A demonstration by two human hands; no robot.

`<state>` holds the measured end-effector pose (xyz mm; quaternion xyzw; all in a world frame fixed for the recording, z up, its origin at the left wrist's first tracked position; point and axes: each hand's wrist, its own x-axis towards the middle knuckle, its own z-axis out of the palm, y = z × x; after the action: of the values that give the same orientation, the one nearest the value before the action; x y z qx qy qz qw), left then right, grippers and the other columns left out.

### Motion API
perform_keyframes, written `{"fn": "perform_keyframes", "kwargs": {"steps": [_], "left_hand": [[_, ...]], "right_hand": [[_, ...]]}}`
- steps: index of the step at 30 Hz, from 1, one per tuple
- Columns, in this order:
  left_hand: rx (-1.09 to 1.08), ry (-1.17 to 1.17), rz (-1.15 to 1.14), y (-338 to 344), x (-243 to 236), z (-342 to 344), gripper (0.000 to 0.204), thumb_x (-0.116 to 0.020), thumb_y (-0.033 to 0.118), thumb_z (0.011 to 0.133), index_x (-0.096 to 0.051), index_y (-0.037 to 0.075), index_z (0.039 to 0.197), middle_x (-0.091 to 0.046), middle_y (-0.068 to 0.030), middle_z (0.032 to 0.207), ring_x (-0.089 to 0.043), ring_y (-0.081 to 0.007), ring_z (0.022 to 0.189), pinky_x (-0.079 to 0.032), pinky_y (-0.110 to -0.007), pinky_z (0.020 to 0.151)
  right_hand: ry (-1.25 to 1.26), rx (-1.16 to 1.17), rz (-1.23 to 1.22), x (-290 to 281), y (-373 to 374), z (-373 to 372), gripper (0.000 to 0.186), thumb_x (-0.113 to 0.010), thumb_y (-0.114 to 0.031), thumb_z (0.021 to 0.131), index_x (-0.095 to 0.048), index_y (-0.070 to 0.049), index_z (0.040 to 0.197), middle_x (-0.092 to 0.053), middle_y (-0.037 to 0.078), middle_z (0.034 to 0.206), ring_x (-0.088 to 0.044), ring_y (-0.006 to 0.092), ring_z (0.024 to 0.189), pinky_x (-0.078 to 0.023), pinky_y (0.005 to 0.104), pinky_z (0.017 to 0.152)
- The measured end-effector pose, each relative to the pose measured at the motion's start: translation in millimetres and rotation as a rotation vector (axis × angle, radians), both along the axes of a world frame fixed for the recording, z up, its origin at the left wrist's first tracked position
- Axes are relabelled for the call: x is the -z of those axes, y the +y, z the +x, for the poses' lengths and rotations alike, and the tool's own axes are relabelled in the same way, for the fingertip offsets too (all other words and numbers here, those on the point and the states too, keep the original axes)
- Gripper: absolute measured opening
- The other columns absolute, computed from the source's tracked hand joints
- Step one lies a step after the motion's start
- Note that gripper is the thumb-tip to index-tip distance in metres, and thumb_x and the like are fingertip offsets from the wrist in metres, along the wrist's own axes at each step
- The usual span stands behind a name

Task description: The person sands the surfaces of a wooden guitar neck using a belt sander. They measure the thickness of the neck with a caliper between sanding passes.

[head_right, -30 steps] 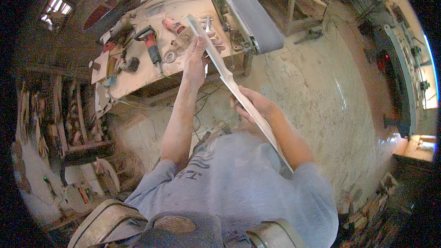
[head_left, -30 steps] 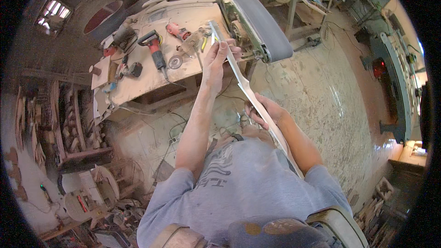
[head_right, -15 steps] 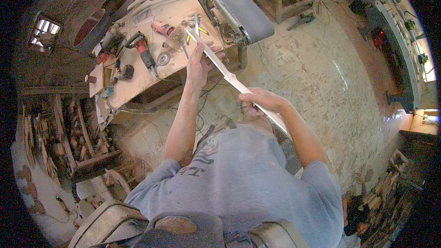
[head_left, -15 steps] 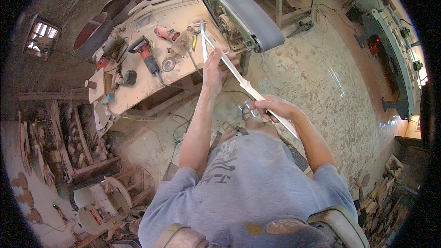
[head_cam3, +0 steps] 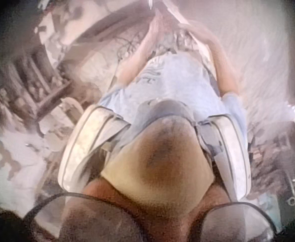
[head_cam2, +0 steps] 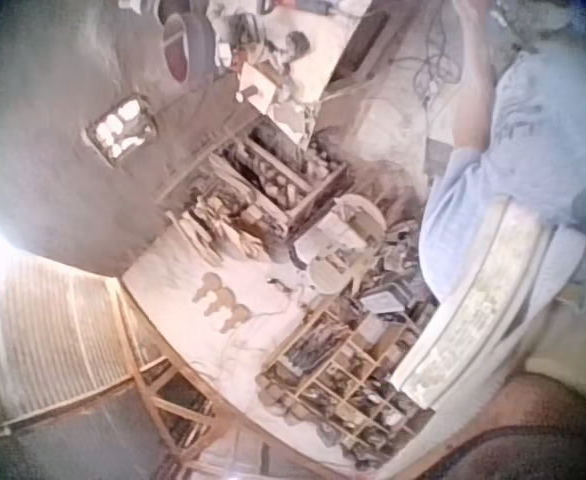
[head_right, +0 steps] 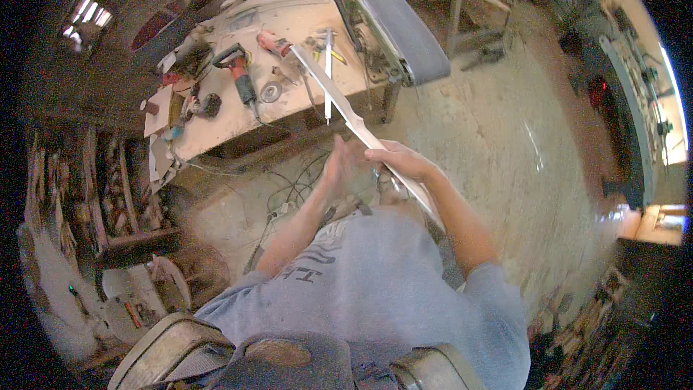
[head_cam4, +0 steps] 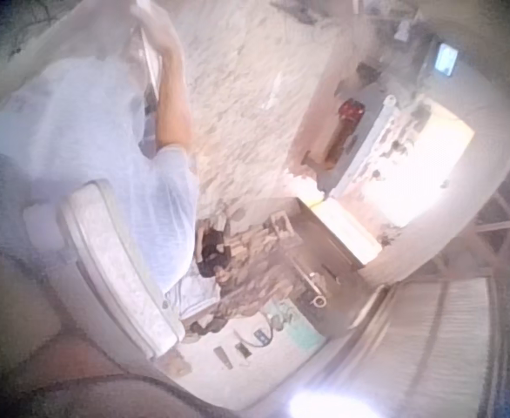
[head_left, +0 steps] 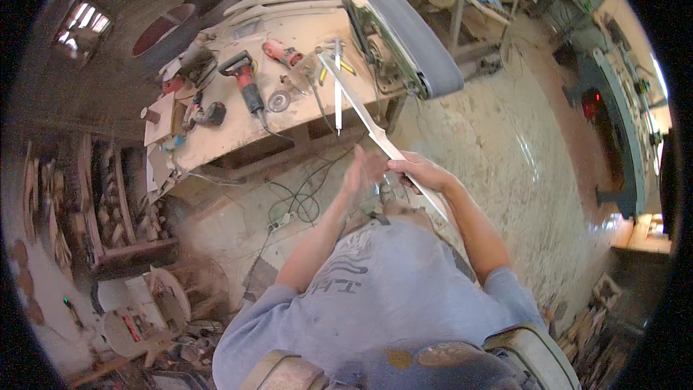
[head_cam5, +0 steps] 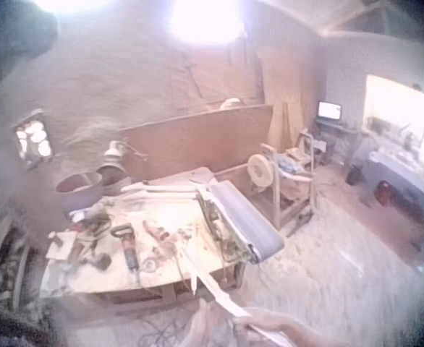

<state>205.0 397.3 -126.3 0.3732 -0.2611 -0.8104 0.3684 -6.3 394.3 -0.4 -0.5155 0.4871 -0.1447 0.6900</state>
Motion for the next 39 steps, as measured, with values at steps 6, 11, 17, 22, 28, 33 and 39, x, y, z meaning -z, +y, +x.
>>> {"fn": "perform_keyframes", "kwargs": {"steps": [6, 11, 17, 22, 28, 33, 39], "left_hand": [[0.162, -0.069, -0.167, 19.9, -10.7, -6.1, 0.070, -0.052, 0.060, 0.101, -0.050, 0.002, 0.140, -0.060, -0.0124, 0.134, -0.057, -0.0239, 0.123, -0.047, -0.043, 0.104], [-0.293, -0.332, -0.380, -12.7, -76.1, 9.6, 0.058, -0.063, 0.053, 0.099, -0.054, 0.000, 0.120, -0.062, -0.0081, 0.094, -0.063, -0.0158, 0.083, -0.053, -0.033, 0.075], [-0.657, -0.325, -0.350, -63.5, -105.3, 64.4, 0.051, -0.059, 0.053, 0.101, -0.053, 0.002, 0.109, -0.051, -0.0005, 0.068, -0.055, -0.0124, 0.052, -0.050, -0.030, 0.047], [-0.650, -0.468, -0.343, -70.5, -118.3, 139.8, 0.039, -0.063, 0.047, 0.099, -0.057, 0.008, 0.100, -0.049, 0.0021, 0.065, -0.050, -0.0096, 0.049, -0.046, -0.028, 0.044], [-0.540, -0.627, -0.159, -55.4, -149.8, 204.6, 0.034, -0.066, 0.042, 0.098, -0.061, 0.009, 0.096, -0.048, 0.0053, 0.064, -0.048, -0.0073, 0.050, -0.045, -0.027, 0.044], [-0.467, -0.756, -0.117, -55.6, -161.1, 239.4, 0.038, -0.067, 0.046, 0.096, -0.059, 0.010, 0.092, -0.049, 0.0043, 0.068, -0.049, -0.0073, 0.054, -0.043, -0.027, 0.045], [-0.360, -0.954, -0.028, -37.3, -174.5, 276.0, 0.044, -0.068, 0.050, 0.094, -0.055, 0.009, 0.088, -0.049, 0.0029, 0.070, -0.050, -0.0093, 0.057, -0.042, -0.029, 0.049]], "right_hand": [[-0.371, -0.083, -0.075, -3.5, -79.5, 72.3, 0.052, -0.050, -0.049, 0.101, -0.061, -0.001, 0.115, -0.046, -0.001, 0.059, -0.043, 0.0084, 0.040, -0.036, 0.0229, 0.037], [-0.462, -0.085, -0.126, -29.7, -139.8, 153.6, 0.051, -0.046, -0.052, 0.104, -0.058, -0.005, 0.120, -0.047, 0.000, 0.060, -0.042, 0.0097, 0.041, -0.036, 0.0240, 0.039], [-0.345, -0.020, -0.264, -78.6, -183.1, 223.3, 0.060, -0.041, -0.058, 0.106, -0.058, -0.006, 0.129, -0.066, 0.008, 0.090, -0.065, 0.0152, 0.071, -0.053, 0.0267, 0.062], [-0.167, 0.134, -0.396, 14.9, -232.9, 213.1, 0.059, -0.053, -0.058, 0.101, -0.065, -0.005, 0.125, -0.068, 0.007, 0.095, -0.064, 0.0163, 0.079, -0.053, 0.0320, 0.074], [0.611, 0.212, -0.473, 167.2, -281.0, 161.9, 0.069, -0.066, -0.057, 0.091, -0.059, -0.001, 0.131, -0.071, 0.024, 0.112, -0.067, 0.0373, 0.111, -0.053, 0.0414, 0.093], [0.789, 0.353, -0.460, 205.9, -305.8, 156.9, 0.077, -0.069, -0.053, 0.088, -0.052, 0.007, 0.132, -0.065, 0.032, 0.122, -0.064, 0.0465, 0.116, -0.050, 0.0492, 0.102], [0.902, 0.300, -0.396, 182.4, -314.2, 181.5, 0.065, -0.070, -0.047, 0.089, -0.051, 0.003, 0.126, -0.064, 0.031, 0.124, -0.065, 0.0474, 0.113, -0.052, 0.0517, 0.099]]}}
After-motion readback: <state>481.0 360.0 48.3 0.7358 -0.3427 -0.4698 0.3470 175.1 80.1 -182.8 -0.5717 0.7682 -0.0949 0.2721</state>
